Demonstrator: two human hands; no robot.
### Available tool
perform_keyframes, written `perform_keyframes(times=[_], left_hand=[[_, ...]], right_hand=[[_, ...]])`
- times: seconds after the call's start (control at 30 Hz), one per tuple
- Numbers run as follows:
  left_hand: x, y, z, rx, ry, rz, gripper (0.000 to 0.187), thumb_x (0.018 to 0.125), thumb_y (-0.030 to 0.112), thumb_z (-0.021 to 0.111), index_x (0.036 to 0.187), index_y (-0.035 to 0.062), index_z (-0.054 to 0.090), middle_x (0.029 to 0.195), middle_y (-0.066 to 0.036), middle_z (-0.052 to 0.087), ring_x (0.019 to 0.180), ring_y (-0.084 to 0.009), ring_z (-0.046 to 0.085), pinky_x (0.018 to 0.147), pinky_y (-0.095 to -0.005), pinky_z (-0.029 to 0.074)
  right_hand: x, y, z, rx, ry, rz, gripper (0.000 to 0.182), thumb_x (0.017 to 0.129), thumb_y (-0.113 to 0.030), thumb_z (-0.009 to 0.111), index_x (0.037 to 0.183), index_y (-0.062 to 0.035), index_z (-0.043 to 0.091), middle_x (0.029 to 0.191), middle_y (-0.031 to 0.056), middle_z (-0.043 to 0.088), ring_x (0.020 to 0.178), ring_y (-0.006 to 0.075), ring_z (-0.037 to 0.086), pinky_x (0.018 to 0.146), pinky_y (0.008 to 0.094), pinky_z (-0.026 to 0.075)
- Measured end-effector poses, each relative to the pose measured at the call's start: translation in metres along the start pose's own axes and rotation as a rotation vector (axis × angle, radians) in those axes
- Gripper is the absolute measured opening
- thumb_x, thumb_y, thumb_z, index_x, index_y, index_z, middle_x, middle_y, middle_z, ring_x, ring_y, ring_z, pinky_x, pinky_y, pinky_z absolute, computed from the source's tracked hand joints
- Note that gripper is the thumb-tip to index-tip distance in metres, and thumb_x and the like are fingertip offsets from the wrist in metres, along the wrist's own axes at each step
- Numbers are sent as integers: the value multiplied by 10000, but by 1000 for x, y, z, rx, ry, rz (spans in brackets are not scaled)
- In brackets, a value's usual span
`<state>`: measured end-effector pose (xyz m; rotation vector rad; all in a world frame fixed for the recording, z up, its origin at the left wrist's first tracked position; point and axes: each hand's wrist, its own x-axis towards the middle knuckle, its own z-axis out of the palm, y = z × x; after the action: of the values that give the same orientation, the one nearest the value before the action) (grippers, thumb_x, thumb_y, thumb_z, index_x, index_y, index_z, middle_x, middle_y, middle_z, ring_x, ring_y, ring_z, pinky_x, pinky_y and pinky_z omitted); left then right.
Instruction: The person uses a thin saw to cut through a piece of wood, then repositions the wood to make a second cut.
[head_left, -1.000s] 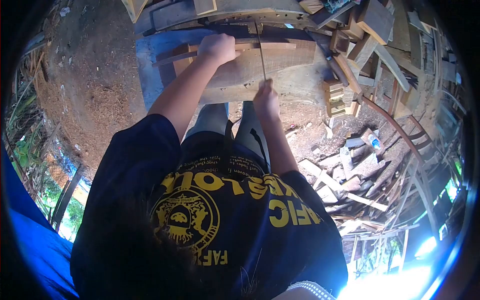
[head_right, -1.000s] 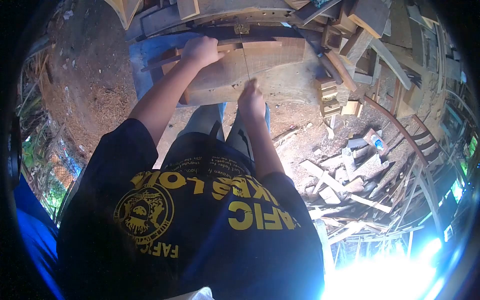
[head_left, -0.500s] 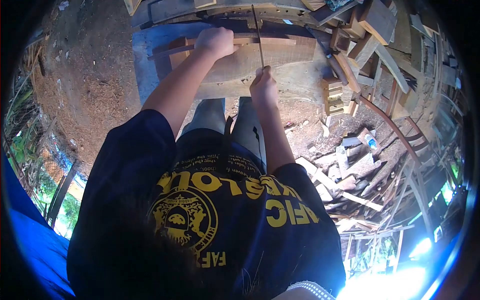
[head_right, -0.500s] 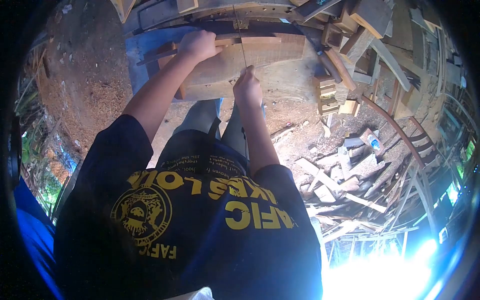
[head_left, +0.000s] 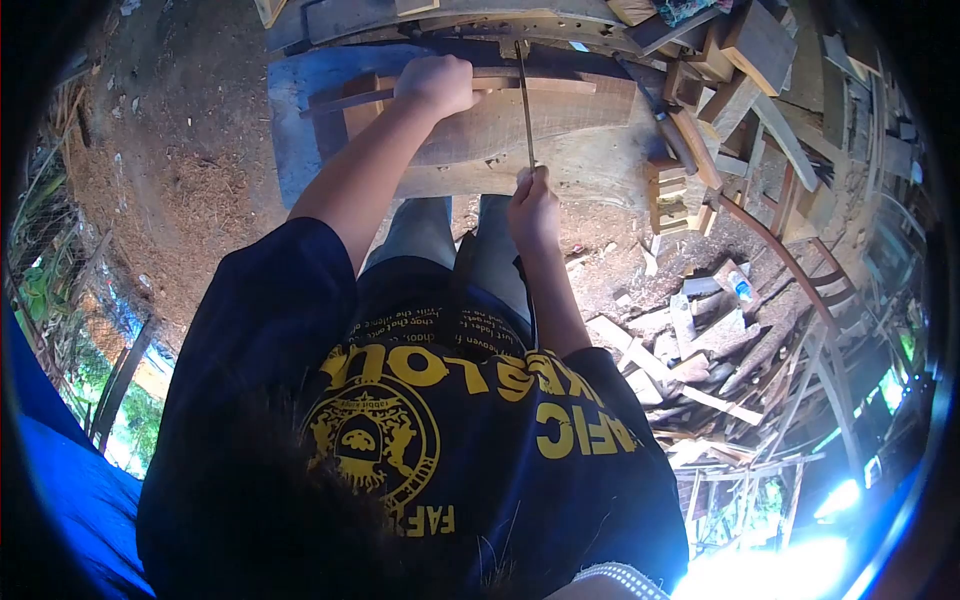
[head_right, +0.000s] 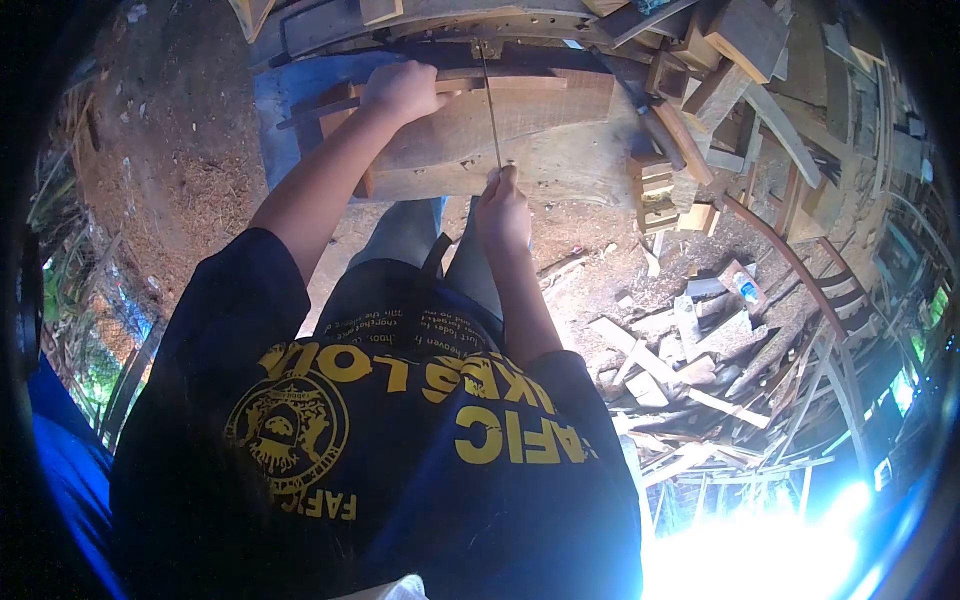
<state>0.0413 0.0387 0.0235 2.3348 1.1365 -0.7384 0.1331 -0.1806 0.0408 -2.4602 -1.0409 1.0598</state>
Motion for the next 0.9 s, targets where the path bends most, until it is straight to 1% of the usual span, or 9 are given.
perform_keyframes(times=[0.13,0.27,0.4,0.47,0.5,0.57,0.6,0.7,0.9], left_hand=[[-4,3,-8,-22,-32,-19,493,825,508,576,871,33,702,828,-155,698,790,-301,690,701,-418,558],[-4,2,-7,-25,-32,-13,487,823,504,579,869,35,702,830,-156,697,791,-303,690,702,-413,557],[-4,1,-5,-16,6,24,476,823,490,584,879,32,702,834,-161,697,788,-306,689,700,-415,556],[-3,0,-5,-3,7,28,472,823,484,584,884,31,702,837,-162,696,787,-308,688,700,-417,555],[-3,1,-6,-10,-15,23,470,823,483,584,888,32,702,842,-162,696,794,-308,688,704,-418,554],[-3,0,-7,-18,-37,18,468,823,481,584,892,33,702,847,-163,696,801,-308,687,708,-419,553],[-4,1,-7,-23,-36,19,466,826,479,581,894,34,702,849,-162,696,804,-309,687,710,-420,553],[-3,1,-7,-30,-29,21,463,830,475,577,896,34,701,847,-161,697,802,-309,687,710,-422,553],[-3,-1,-11,-19,-38,35,471,840,483,560,888,36,701,834,-164,695,784,-310,688,703,-430,555]], right_hand=[[14,-6,2,21,-16,7,199,961,-228,379,1038,-48,412,748,310,607,733,487,606,619,582,478],[19,2,5,28,-2,-47,207,962,-228,383,1047,-41,408,739,313,603,718,495,601,608,584,475],[3,24,12,-21,-5,0,217,963,-230,385,1055,-36,418,740,310,603,712,493,600,603,577,476],[-1,28,15,45,73,-42,136,933,-142,416,1017,-39,445,755,300,605,728,486,604,593,551,488],[5,26,17,46,68,-41,136,933,-142,416,1017,-39,445,755,300,605,728,486,604,593,551,488],[32,16,20,17,35,-55,213,933,-185,418,1076,-28,440,774,299,613,736,475,612,618,554,482],[43,1,10,-52,-21,-44,270,923,-175,428,1151,-30,434,781,295,617,742,473,614,632,553,485],[49,-5,0,-54,-10,-95,271,923,-174,433,1155,-33,430,777,293,617,737,475,613,636,552,486],[12,12,-17,-15,-71,-51,164,927,-152,425,1039,-32,428,763,287,619,742,475,613,644,553,490]])
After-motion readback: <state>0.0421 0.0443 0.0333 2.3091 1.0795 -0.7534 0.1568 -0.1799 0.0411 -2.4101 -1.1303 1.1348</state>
